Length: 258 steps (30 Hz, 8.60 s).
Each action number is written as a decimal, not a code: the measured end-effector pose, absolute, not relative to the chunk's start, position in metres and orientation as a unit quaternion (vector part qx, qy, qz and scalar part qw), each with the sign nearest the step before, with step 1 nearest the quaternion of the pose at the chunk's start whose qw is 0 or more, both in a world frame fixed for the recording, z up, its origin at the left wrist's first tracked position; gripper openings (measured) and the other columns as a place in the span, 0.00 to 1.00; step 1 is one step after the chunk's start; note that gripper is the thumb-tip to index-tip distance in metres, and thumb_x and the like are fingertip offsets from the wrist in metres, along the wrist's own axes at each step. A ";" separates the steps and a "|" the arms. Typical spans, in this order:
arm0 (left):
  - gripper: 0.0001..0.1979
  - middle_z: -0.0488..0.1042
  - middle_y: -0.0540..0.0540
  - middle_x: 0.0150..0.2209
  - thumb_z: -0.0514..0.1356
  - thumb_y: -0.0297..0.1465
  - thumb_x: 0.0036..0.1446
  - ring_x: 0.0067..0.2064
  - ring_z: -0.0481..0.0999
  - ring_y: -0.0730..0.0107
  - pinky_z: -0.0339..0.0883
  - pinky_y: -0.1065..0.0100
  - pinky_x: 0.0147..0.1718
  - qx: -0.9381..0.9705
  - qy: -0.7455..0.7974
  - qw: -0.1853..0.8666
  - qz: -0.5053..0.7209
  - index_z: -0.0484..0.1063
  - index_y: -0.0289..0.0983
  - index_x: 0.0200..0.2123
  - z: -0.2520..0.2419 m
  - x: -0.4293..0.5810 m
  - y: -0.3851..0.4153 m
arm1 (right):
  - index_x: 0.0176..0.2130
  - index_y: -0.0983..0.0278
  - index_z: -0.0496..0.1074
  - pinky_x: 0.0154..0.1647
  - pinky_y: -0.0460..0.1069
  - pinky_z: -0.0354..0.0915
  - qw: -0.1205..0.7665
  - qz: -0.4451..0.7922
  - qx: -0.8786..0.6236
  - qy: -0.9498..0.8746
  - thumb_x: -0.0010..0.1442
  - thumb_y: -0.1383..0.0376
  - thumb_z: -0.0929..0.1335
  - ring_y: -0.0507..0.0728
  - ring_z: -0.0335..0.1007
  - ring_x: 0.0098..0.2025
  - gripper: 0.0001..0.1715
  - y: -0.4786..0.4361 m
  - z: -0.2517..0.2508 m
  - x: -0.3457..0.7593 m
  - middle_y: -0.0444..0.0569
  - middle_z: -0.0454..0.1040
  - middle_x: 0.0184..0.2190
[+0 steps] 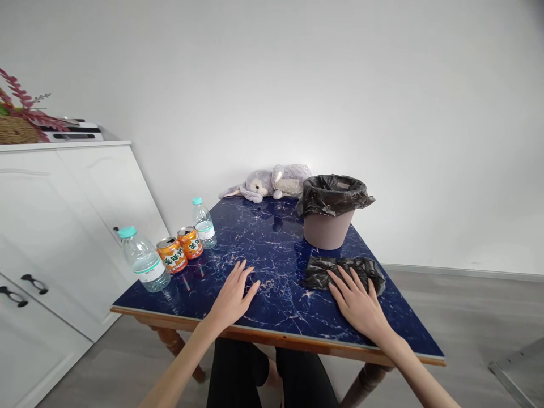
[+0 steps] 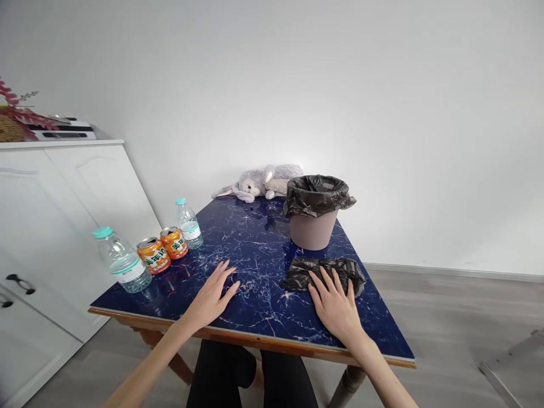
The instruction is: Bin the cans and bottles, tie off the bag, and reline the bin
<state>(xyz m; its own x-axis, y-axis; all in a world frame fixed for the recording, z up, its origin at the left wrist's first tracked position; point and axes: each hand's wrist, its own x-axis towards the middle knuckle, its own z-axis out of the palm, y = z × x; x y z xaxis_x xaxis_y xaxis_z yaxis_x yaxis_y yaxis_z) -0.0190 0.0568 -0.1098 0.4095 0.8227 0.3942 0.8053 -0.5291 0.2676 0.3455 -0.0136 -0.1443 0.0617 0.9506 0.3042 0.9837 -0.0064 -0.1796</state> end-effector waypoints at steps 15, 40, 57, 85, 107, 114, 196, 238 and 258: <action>0.23 0.68 0.40 0.70 0.51 0.45 0.75 0.75 0.61 0.47 0.63 0.42 0.69 0.841 0.478 0.002 0.253 0.64 0.43 0.66 -0.104 -0.016 0.053 | 0.54 0.54 0.83 0.68 0.62 0.69 0.365 0.285 -0.484 -0.743 0.74 0.53 0.65 0.66 0.75 0.64 0.19 -0.053 -0.092 0.331 0.48 0.81 0.58; 0.28 0.69 0.41 0.70 0.53 0.46 0.74 0.74 0.63 0.48 0.65 0.47 0.69 0.828 0.497 0.018 0.259 0.60 0.45 0.72 -0.102 -0.017 0.053 | 0.50 0.60 0.80 0.53 0.56 0.77 0.445 0.408 -0.511 -0.612 0.71 0.45 0.68 0.63 0.84 0.45 0.24 -0.046 -0.100 0.337 0.53 0.85 0.44; 0.26 0.69 0.44 0.70 0.52 0.46 0.75 0.74 0.62 0.50 0.66 0.48 0.68 0.825 0.499 0.049 0.260 0.60 0.47 0.71 -0.099 -0.017 0.054 | 0.50 0.61 0.77 0.45 0.51 0.74 0.458 0.437 -0.519 -0.575 0.71 0.44 0.68 0.58 0.82 0.37 0.26 -0.044 -0.094 0.336 0.50 0.84 0.38; 0.23 0.71 0.45 0.69 0.53 0.45 0.74 0.73 0.65 0.50 0.67 0.47 0.68 0.822 0.504 0.041 0.263 0.66 0.45 0.67 -0.096 -0.017 0.060 | 0.49 0.62 0.75 0.39 0.50 0.73 0.479 0.430 -0.494 -0.585 0.73 0.44 0.66 0.57 0.82 0.30 0.25 -0.033 -0.091 0.337 0.49 0.83 0.37; 0.22 0.72 0.46 0.69 0.52 0.45 0.73 0.74 0.64 0.51 0.66 0.46 0.68 0.813 0.518 0.058 0.259 0.69 0.46 0.64 -0.094 -0.017 0.058 | 0.50 0.61 0.75 0.39 0.51 0.72 0.492 0.429 -0.487 -0.580 0.73 0.44 0.66 0.57 0.82 0.30 0.25 -0.033 -0.097 0.337 0.49 0.82 0.38; 0.21 0.72 0.47 0.68 0.53 0.45 0.73 0.73 0.64 0.52 0.66 0.46 0.68 0.811 0.516 0.067 0.269 0.70 0.46 0.63 -0.095 -0.018 0.058 | 0.51 0.61 0.74 0.41 0.51 0.72 0.487 0.429 -0.492 -0.580 0.74 0.45 0.65 0.57 0.82 0.32 0.24 -0.037 -0.099 0.337 0.49 0.82 0.39; 0.22 0.83 0.35 0.52 0.51 0.34 0.70 0.52 0.85 0.45 0.80 0.53 0.46 0.747 0.521 0.136 0.389 0.66 0.39 0.64 -0.098 -0.032 0.057 | 0.49 0.55 0.78 0.25 0.50 0.63 0.359 0.179 -0.470 -0.786 0.68 0.45 0.71 0.53 0.69 0.21 0.20 -0.015 0.103 0.299 0.45 0.86 0.37; 0.26 0.82 0.29 0.45 0.51 0.44 0.67 0.48 0.82 0.38 0.70 0.40 0.54 0.596 0.681 -0.237 0.352 0.71 0.30 0.56 0.076 -0.185 0.038 | 0.45 0.62 0.73 0.24 0.50 0.71 0.505 0.493 -0.471 -0.530 0.68 0.40 0.68 0.54 0.70 0.26 0.29 -0.055 -0.105 0.342 0.47 0.73 0.33; 0.19 0.74 0.42 0.65 0.55 0.39 0.76 0.64 0.77 0.55 0.79 0.54 0.58 0.866 0.310 0.088 0.382 0.64 0.48 0.66 0.151 0.024 0.002 | 0.41 0.62 0.75 0.24 0.49 0.68 0.513 0.477 -0.467 -0.539 0.65 0.37 0.70 0.55 0.70 0.25 0.31 -0.050 -0.106 0.335 0.47 0.75 0.30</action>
<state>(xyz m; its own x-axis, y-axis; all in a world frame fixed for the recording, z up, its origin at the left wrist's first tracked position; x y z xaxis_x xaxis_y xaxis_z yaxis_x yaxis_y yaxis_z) 0.0245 0.0021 0.1510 0.5167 0.6038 0.6070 0.4698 -0.7927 0.3885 0.3346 -0.0496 -0.1059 -0.0365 0.9936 0.1071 0.0145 0.1077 -0.9941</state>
